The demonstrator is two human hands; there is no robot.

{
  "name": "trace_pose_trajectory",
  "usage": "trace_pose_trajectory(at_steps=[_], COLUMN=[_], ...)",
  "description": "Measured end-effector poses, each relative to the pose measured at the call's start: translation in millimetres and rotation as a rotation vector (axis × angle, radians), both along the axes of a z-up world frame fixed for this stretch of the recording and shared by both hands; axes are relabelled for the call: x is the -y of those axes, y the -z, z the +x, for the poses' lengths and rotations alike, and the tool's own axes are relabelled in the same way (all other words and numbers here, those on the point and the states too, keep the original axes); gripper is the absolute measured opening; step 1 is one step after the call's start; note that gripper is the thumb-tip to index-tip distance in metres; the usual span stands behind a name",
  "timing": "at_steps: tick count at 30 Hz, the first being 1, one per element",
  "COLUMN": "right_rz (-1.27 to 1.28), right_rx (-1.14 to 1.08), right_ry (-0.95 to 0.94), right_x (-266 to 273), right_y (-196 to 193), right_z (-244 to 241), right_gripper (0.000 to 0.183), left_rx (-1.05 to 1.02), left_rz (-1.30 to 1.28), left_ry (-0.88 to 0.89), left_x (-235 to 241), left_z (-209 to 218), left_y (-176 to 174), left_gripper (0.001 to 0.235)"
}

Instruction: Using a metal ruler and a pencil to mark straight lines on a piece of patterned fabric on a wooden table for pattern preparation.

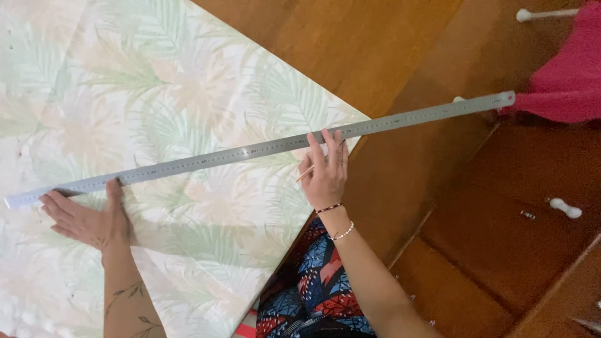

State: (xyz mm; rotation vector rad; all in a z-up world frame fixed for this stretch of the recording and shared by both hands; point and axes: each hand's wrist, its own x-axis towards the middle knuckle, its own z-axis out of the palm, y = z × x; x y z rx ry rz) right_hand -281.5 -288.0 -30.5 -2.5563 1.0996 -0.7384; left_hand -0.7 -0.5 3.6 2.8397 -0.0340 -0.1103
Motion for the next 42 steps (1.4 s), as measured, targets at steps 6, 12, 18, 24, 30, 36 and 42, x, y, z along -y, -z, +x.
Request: trace_pose_trajectory(at_steps=[6,12,18,24,30,36,42], right_rz=[0.011,-0.033,0.029,-0.054,-0.108,0.122,0.514], right_rx=[-0.033,-0.028,0.033,0.11,0.119,0.365,0.474], right_ry=[-0.016,-0.015,-0.27,-0.592,-0.828,-1.057,-1.058], right_x=[-0.2,-4.5,-34.5,-96.9,-136.3,-156.3,-181.8], right_y=[0.0,-4.1,-15.7,36.6,16.8,-0.6,-9.4], right_z=[-0.8,8.2,47.3,111.6,182.4,228.7,296.1], right_gripper=[0.037,0.032,0.036,0.036,0.031,0.035,0.026], left_rx=[-0.102,-0.144,-0.188,0.111,0.13,0.025,-0.035], left_rz=[0.01,-0.026,0.05,-0.194,-0.231,-0.047,-0.036], left_ry=[-0.045,-0.077,-0.083,-0.045,-0.127,-0.159,-0.196], left_x=[13.8,16.5,10.7,-0.9,-0.6,1.5,5.6], left_z=[2.5,3.9,13.3,7.9,4.7,12.6,17.2], left_y=[-18.6,-27.0,-22.7,-9.3,1.3,24.5,29.7], left_gripper=[0.119,0.124,0.134,0.127,0.144,0.157,0.141])
